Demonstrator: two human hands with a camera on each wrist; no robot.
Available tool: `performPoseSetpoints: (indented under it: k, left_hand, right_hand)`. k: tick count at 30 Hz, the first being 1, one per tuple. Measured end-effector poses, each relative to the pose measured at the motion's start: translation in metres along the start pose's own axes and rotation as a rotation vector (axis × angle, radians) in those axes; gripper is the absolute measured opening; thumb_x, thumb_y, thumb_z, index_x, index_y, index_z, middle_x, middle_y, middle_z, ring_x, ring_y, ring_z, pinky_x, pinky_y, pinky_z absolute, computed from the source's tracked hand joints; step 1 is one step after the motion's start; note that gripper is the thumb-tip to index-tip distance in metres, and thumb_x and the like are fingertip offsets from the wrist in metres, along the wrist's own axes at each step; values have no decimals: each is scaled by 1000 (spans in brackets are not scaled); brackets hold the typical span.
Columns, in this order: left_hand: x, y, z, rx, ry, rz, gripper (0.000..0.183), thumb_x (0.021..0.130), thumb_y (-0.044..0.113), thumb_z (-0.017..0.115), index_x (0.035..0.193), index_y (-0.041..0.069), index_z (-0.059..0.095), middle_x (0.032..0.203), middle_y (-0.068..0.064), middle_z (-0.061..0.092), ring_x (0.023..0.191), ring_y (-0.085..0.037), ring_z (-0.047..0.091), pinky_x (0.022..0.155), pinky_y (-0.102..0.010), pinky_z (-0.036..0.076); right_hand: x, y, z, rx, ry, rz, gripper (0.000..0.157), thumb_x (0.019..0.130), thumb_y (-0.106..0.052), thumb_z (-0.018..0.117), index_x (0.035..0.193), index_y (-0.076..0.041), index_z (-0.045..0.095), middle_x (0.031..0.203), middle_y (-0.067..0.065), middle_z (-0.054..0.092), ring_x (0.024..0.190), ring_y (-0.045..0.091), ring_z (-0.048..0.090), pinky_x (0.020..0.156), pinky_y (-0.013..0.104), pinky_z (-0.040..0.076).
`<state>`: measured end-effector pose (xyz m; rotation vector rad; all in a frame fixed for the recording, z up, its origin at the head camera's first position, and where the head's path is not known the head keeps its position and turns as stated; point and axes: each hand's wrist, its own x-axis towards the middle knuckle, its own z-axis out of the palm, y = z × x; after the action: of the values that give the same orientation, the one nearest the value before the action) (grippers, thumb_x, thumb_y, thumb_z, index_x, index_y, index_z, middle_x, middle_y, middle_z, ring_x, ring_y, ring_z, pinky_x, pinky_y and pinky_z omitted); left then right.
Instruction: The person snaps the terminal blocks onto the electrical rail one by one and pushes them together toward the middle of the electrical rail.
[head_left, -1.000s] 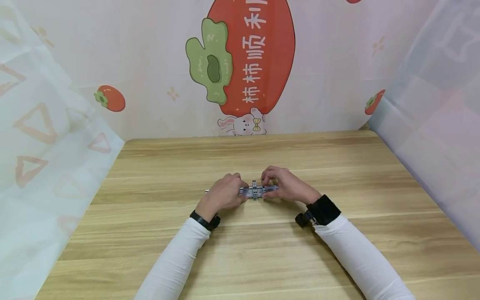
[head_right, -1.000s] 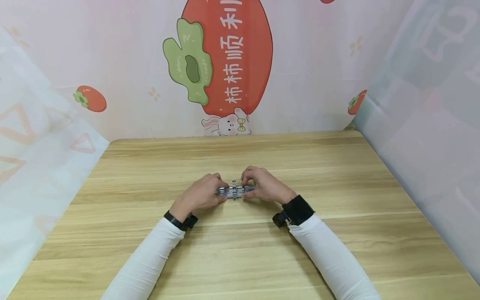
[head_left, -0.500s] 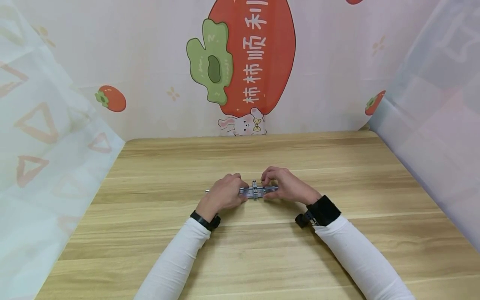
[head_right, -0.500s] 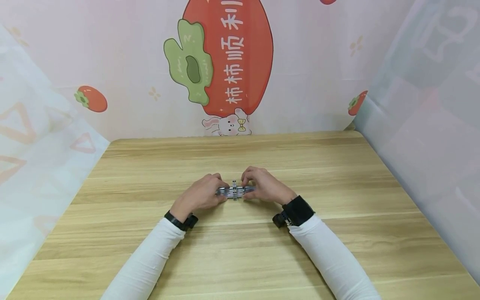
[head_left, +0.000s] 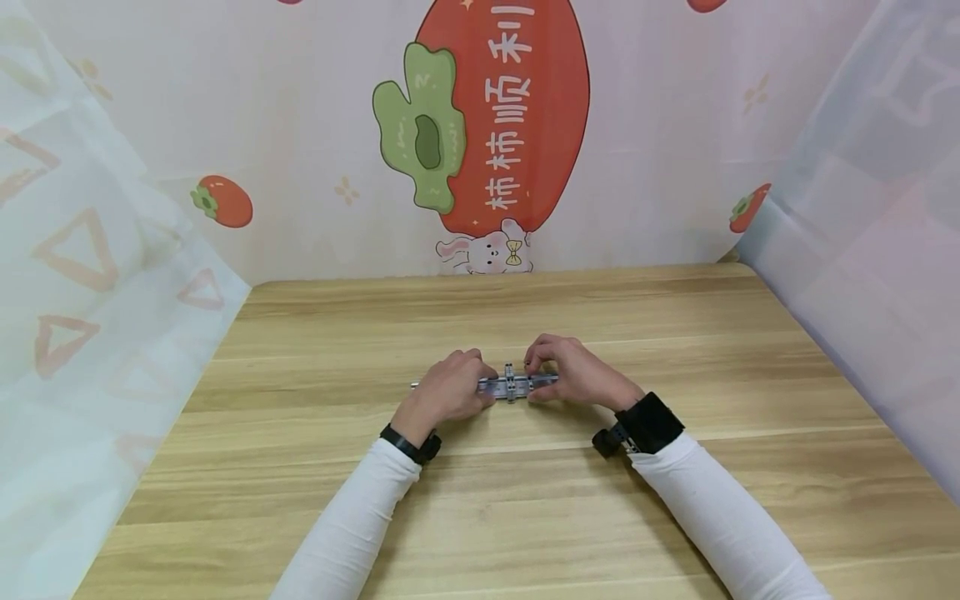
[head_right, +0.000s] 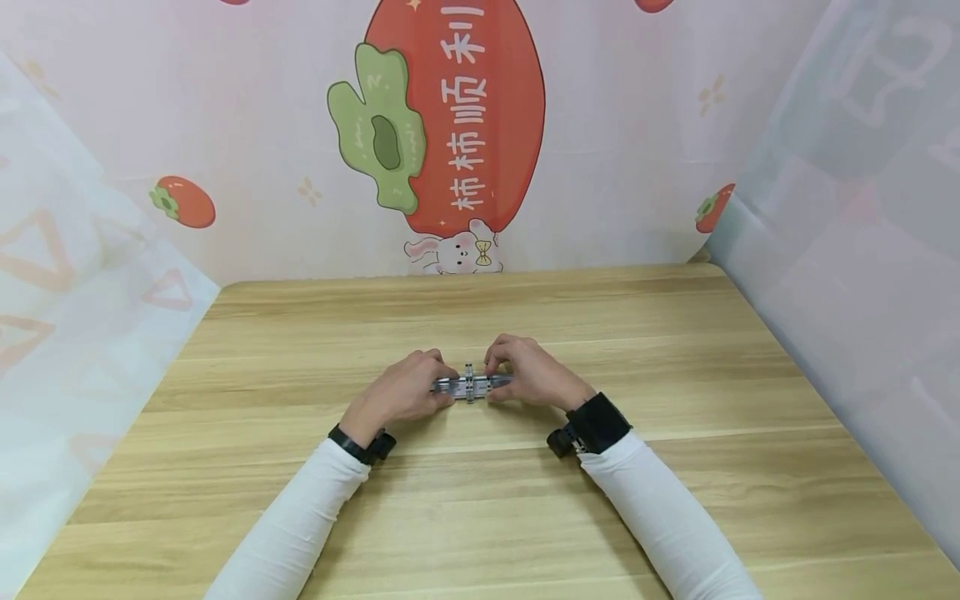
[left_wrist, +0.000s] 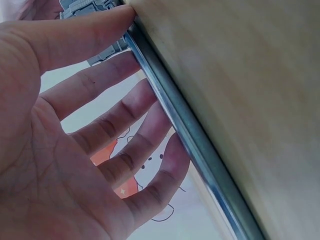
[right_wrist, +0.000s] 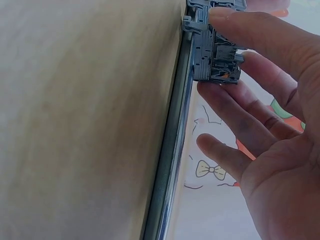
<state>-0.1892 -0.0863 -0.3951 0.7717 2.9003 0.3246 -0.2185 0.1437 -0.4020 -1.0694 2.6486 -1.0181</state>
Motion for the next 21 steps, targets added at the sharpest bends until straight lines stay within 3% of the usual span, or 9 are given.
performPoseSetpoints:
  k: [14,21]
  left_hand:
    - [-1,0,-1,-6,10,15,36,80,32,69,112,16,66,96,0,52,82,-15,45,66,-28,38]
    - [-1,-1,0,5,27,28,35,81,32,67,112,17,66,96,1,53,82,-14,45,66,-27,38]
  right_hand:
    - [0,2,0,5,15,-2,28,65,-27,81,87,-21,66,102,-10,56,96,8,51,87,37,41]
    - [0,1,-1,23,14,-42,31,64,-26,82,89,-18,65,97,-7,58,94,19,55,84,39,42]
